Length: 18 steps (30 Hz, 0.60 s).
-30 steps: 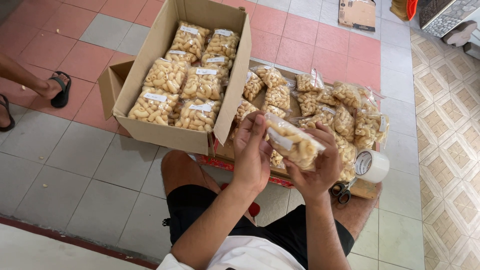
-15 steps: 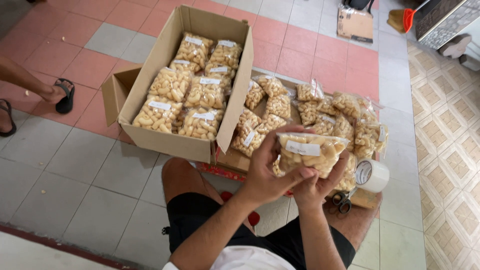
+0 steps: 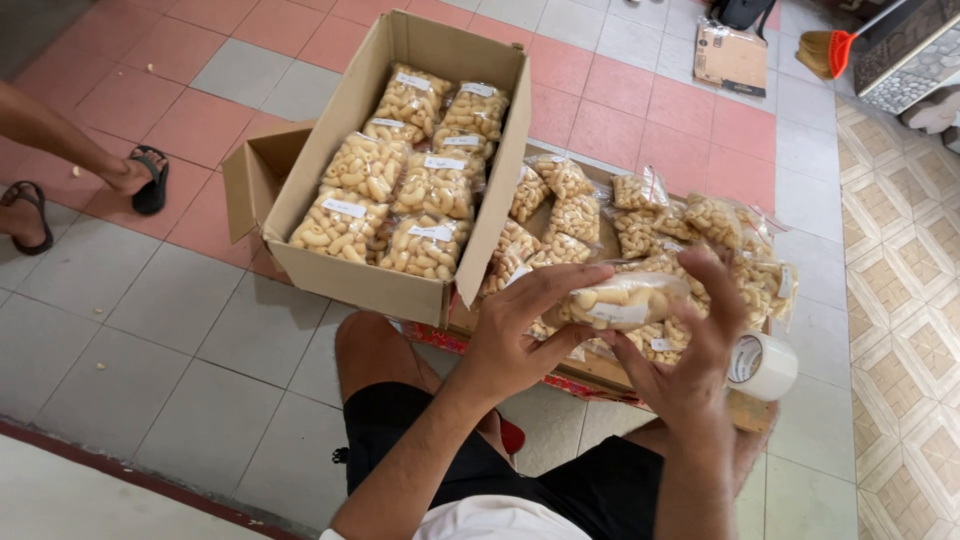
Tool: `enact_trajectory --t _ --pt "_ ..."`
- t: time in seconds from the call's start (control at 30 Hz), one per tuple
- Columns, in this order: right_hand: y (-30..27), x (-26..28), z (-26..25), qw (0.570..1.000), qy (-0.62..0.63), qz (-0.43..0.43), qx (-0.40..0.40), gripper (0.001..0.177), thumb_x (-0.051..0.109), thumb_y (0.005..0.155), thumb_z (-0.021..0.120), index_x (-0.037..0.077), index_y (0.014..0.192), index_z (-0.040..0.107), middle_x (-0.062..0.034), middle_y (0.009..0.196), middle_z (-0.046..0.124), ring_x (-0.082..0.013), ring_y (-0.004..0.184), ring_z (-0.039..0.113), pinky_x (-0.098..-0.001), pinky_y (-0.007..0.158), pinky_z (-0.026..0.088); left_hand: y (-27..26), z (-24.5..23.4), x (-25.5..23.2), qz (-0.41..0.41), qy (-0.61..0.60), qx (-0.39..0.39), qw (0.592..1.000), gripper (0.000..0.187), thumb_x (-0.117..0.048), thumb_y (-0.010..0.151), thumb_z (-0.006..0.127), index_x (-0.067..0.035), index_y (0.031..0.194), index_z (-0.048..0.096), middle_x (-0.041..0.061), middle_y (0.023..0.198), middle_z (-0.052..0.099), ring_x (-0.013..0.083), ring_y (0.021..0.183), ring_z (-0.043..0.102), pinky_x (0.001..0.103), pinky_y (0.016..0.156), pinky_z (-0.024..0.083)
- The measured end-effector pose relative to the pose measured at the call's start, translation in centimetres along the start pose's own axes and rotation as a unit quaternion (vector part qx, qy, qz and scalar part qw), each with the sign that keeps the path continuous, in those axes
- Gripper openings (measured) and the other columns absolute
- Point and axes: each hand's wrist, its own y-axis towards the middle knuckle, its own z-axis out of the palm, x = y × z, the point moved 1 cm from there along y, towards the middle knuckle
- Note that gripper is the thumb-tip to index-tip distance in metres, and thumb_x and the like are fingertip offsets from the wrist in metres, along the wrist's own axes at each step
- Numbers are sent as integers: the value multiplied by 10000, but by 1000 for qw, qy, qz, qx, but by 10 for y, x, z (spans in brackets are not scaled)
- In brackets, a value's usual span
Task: Packing small plastic bags of snacks into a cardboard box in an organized manner.
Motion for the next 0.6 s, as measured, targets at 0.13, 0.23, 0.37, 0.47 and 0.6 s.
enact_trajectory --t 0.13,0.23,0.37,0.47,0.6 --pt "19 8 -13 994 -10 -50 94 473 210 932 835 42 1354 705 -213 1310 712 -461 1155 731 -598 999 556 -1 -22 0 7 -11 42 999 684 -84 890 888 -63 1502 584 134 1324 738 336 1245 742 527 1149 557" --pt "32 18 -17 990 -19 -46 134 551 202 863 886 60 1371 724 -176 1259 747 -413 1056 750 -560 963 586 -6 -36 -9 -30 -27 37 999 636 -131 915 876 -55 1469 574 118 1314 766 319 1235 753 472 1069 592" --pt "53 27 -12 969 -19 -33 243 523 296 1068 732 75 1491 518 -188 1373 648 -356 1211 686 -514 1012 557 -7 -47 -11 -31 -18 22 999 518 -238 998 813 -101 1412 532 85 1381 636 258 1321 708 358 1147 630" --pt "62 20 0 960 4 -51 274 535 317 1069 697 58 1500 516 -188 1349 651 -368 1174 672 -532 1031 543 -9 -63 -7 -51 17 -24 998 539 -306 893 876 -83 1280 575 90 1243 662 225 1170 723 326 1033 631" --pt "61 -25 35 946 40 -7 322 671 186 918 843 22 1494 540 -240 1351 663 -370 1183 640 -492 1002 601 -15 -92 28 12 280 25 960 708 -623 925 755 -166 1409 514 70 1269 683 223 1100 661 412 1034 586"
